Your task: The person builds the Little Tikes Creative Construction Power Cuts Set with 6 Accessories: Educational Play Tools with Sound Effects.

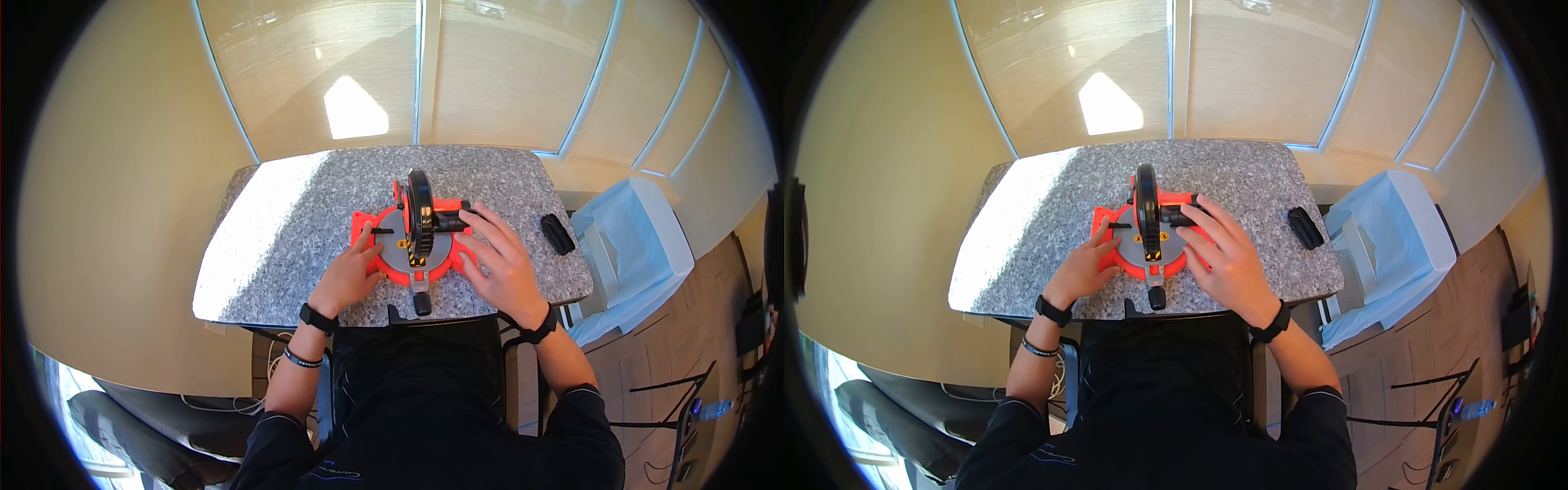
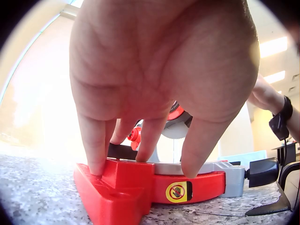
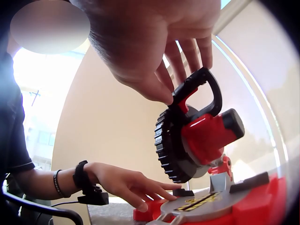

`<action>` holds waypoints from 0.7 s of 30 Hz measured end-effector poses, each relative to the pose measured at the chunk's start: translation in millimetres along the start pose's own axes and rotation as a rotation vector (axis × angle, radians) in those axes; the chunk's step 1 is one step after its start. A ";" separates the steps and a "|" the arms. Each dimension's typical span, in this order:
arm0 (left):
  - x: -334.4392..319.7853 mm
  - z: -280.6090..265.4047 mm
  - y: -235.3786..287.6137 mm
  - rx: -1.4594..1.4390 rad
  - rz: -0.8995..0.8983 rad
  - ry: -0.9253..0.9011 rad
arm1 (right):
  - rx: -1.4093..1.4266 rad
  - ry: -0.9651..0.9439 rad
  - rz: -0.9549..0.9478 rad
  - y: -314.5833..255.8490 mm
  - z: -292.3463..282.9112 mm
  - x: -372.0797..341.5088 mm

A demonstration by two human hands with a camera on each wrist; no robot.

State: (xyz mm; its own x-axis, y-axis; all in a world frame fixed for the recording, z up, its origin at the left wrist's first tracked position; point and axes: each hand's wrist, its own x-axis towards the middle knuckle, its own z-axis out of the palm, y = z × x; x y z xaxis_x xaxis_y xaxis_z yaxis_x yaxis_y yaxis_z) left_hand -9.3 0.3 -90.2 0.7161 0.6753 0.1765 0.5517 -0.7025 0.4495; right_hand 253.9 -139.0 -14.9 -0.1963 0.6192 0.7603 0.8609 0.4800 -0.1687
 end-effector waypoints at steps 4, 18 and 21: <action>0.0 0.7 -1.3 0.011 0.002 0.002 | -0.049 -0.005 -0.014 -2.8 -5.4 4.1; 0.3 -1.8 1.6 0.013 -0.015 -0.018 | -0.024 0.062 -0.025 12.6 -4.0 -2.4; 0.3 -1.7 1.3 0.014 -0.012 -0.017 | -0.033 0.047 -0.010 21.7 -3.2 -4.9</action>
State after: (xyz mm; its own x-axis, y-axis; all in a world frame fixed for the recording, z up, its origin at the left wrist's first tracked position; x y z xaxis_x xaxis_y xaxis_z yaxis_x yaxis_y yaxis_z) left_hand -9.1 0.0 -88.1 0.7163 0.6801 0.1562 0.5664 -0.6975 0.4390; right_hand 275.1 -133.6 -20.2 -0.1833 0.5844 0.7905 0.8741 0.4648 -0.1410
